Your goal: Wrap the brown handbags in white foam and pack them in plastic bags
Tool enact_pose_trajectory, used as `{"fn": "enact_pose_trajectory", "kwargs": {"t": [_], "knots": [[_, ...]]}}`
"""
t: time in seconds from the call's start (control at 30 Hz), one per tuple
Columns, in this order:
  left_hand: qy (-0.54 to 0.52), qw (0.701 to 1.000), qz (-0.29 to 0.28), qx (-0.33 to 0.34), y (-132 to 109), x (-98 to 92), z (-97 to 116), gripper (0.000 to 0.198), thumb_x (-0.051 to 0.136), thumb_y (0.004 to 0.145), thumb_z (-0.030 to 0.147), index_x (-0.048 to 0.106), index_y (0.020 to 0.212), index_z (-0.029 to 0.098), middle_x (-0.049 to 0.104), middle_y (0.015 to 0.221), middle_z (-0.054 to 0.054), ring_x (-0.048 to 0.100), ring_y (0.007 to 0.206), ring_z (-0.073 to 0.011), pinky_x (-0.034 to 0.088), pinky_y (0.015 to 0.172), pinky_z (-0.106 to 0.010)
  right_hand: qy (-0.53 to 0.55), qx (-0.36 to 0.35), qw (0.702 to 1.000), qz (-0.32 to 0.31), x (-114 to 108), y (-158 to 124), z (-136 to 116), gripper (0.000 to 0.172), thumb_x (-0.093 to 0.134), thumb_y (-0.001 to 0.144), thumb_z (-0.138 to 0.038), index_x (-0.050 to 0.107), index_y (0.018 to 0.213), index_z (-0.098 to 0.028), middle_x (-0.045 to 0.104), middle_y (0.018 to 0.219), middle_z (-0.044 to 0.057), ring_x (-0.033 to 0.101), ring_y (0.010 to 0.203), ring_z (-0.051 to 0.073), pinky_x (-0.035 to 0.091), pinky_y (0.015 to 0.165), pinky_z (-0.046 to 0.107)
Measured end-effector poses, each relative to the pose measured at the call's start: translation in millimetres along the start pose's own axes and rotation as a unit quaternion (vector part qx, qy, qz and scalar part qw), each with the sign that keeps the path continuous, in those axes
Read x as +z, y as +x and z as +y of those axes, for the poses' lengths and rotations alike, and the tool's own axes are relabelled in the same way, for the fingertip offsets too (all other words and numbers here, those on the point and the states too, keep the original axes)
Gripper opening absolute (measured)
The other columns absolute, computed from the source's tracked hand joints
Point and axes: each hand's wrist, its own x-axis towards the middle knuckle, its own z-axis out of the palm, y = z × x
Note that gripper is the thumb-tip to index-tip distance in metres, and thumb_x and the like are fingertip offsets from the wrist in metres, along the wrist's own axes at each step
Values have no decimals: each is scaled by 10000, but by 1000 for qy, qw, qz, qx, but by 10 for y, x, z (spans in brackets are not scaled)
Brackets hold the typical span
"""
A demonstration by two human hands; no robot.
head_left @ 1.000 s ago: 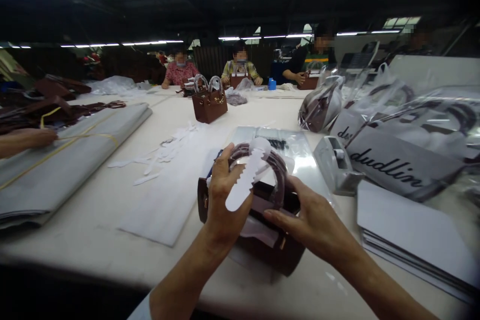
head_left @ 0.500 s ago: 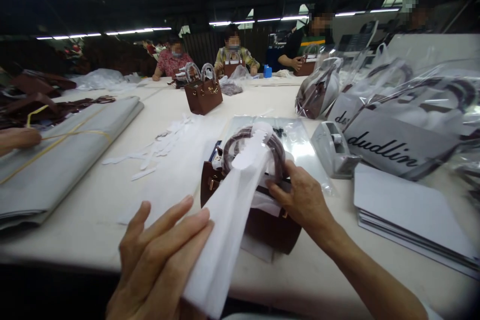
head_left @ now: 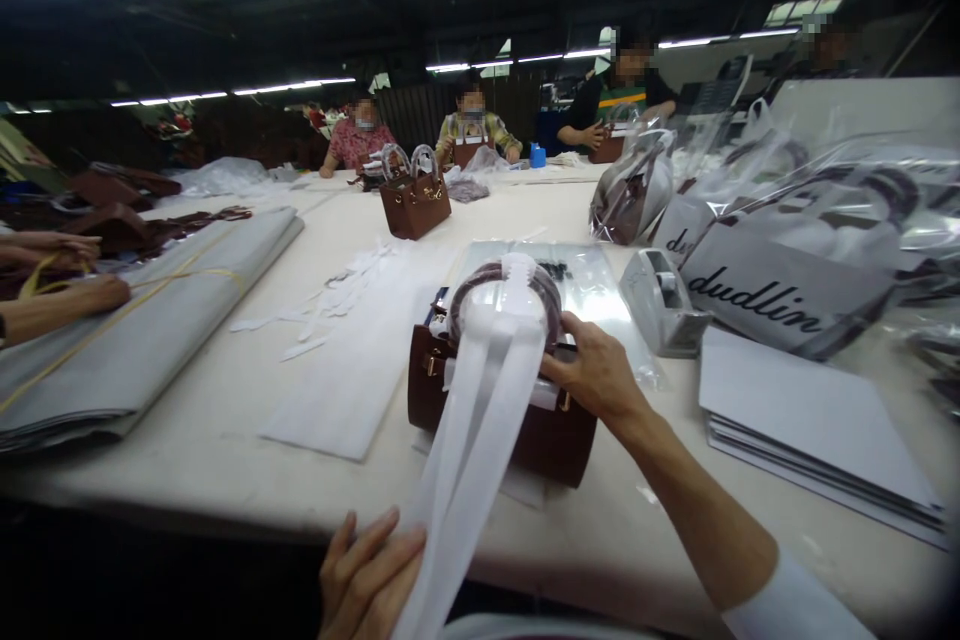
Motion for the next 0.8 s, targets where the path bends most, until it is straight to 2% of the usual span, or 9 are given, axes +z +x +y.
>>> {"fn": "enact_pose_trajectory", "kwargs": {"t": [0.07, 0.17, 0.23, 0.3, 0.4, 0.5, 0.6, 0.7, 0.8], "knots": [[-17, 999, 13, -41, 3, 106, 4, 361, 511, 796, 236, 498, 1156, 252, 596, 1051, -64, 536, 1044, -252, 406, 954, -463, -4, 24, 999, -35, -27, 100, 15, 256, 594, 721, -377, 551, 899, -199, 583, 763, 20, 542, 697, 198, 392, 633, 282], [-19, 994, 43, -96, 86, 293, -79, 666, 609, 750, 342, 295, 1311, 167, 488, 1182, -150, 463, 1125, -278, 435, 912, -437, 8, 36, 998, -42, -42, 250, 53, 269, 596, 712, -373, 553, 907, -193, 601, 779, 23, 551, 711, 191, 386, 632, 261], [-1, 997, -24, -68, 141, 440, -140, 751, 664, 704, 348, 278, 1316, 145, 475, 1193, -168, 450, 1127, -290, 415, 918, -460, 18, 39, 998, -52, -43, 324, 87, 269, 596, 712, -368, 556, 912, -192, 610, 806, 26, 557, 742, 187, 388, 650, 251], [31, 994, -103, -7, 176, 592, -186, 560, 660, 708, 252, 429, 1213, 177, 525, 1141, -139, 495, 1061, -285, 393, 913, -487, 26, 42, 997, -60, -47, 372, 124, 278, 601, 707, -368, 560, 918, -191, 612, 829, 29, 558, 765, 188, 387, 665, 252], [63, 991, -109, 55, 246, 757, -226, 174, 559, 756, 103, 594, 887, 213, 616, 931, -50, 571, 885, -208, 404, 875, -430, 34, 52, 995, -73, -68, 432, 180, 296, 614, 693, -380, 569, 908, -180, 608, 846, 44, 553, 783, 207, 384, 677, 277], [67, 993, -56, 81, 468, 774, -179, 145, 512, 776, 66, 571, 773, 198, 622, 840, -10, 575, 845, -151, 379, 923, -393, 52, 71, 991, -102, -102, 521, 241, 327, 628, 671, -395, 578, 887, -155, 605, 834, 71, 548, 771, 232, 389, 661, 306], [49, 995, -1, 92, 845, 690, -24, 66, 513, 786, 104, 537, 796, 165, 600, 1016, -55, 510, 1049, -197, 313, 999, -449, 91, 81, 979, -162, -124, 637, 309, 363, 654, 637, -387, 589, 906, -152, 615, 815, 60, 560, 748, 219, 412, 638, 288], [-1, 994, 8, 113, 1144, 604, 55, 45, 495, 803, 118, 512, 788, 157, 556, 1133, -65, 438, 1156, -210, 269, 1032, -464, 122, 97, 965, -208, -114, 758, 380, 378, 659, 622, -365, 592, 917, -139, 625, 832, 52, 571, 757, 203, 427, 632, 254], [-33, 996, -9, 80, 1084, 547, -79, 90, 444, 848, 207, 515, 856, 152, 549, 1127, -94, 448, 1143, -203, 297, 1015, -439, 122, 120, 959, -228, -80, 863, 439, 386, 658, 616, -361, 587, 911, -122, 626, 848, 67, 565, 765, 212, 423, 646, 264]]}}
